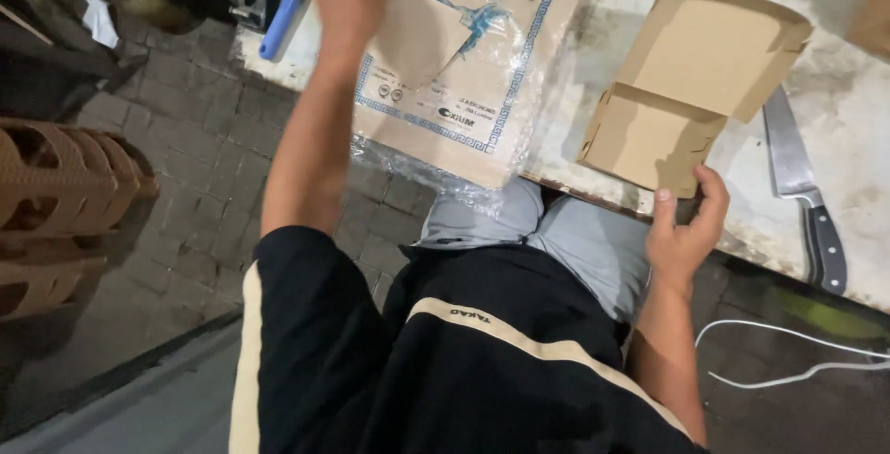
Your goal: The person assembles small cardboard boxes by inserting pre-cut paper liners into the box base and folding the flaps. They repeat this process for multiple boxes, stacking the completed units on the table.
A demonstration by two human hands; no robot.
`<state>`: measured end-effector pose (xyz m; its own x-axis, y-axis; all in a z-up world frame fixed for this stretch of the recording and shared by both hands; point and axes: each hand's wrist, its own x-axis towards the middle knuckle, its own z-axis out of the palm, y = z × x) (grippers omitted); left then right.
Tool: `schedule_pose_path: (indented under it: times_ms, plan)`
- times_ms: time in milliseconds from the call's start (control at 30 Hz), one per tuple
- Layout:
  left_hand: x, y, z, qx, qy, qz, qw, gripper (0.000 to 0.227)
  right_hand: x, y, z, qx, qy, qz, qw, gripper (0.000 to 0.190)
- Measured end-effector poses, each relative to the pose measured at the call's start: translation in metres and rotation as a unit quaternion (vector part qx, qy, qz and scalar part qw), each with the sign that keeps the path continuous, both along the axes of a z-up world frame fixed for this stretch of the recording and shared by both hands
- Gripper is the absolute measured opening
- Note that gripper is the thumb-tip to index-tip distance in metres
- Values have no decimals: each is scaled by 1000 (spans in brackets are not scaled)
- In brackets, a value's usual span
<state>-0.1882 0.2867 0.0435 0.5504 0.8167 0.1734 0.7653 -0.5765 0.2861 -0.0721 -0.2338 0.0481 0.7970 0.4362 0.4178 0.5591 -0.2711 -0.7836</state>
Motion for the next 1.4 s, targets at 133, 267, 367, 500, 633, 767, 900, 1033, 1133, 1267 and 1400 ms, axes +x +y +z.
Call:
schedule_pose_path:
  times_ms: [133, 267, 367, 500, 633, 767, 900, 1033, 1133, 1267, 1400]
  plan:
    - [-51, 32, -5, -87, -8, 32, 996, 68, 3, 0, -5, 13, -9, 11, 1000, 37]
    - [-64, 87, -58, -41, -160, 5, 986, 36, 3, -5, -9, 4, -5, -6, 1000, 41]
    - [-74, 60, -5, -40, -184, -101, 977, 14, 2, -6, -12, 17, 11, -3, 1000, 41]
    - [-81, 47, 36, -49, -129, -124, 983, 6, 2, -8, -12, -7, 6, -14, 1000, 42]
    - [-80, 1, 105, 17, -136, -203, 970, 11, 3, -5, -12, -3, 7, -16, 1000, 41]
    - [-66, -57, 159, -34, -284, -326, 901, 12, 6, -8, -19, 2, 4, -12, 1000, 40]
    - [-17, -126, 160, -183, -429, -358, 809, 15, 3, -5, -9, 14, 36, -26, 999, 41]
    - [36, -199, 104, -328, -409, -257, 812, 18, 2, -7, -15, 14, 63, -29, 998, 47]
    - [57, -244, 65, -427, -409, -225, 775, 15, 4, -9, -23, 36, 87, -40, 995, 57]
    - [61, -276, 21, -446, -376, -166, 795, 11, 9, -24, -39, 63, 93, -31, 993, 78]
    - [58, -285, 12, -420, -376, -162, 809, 11, 11, -30, -24, 47, 61, -29, 997, 83]
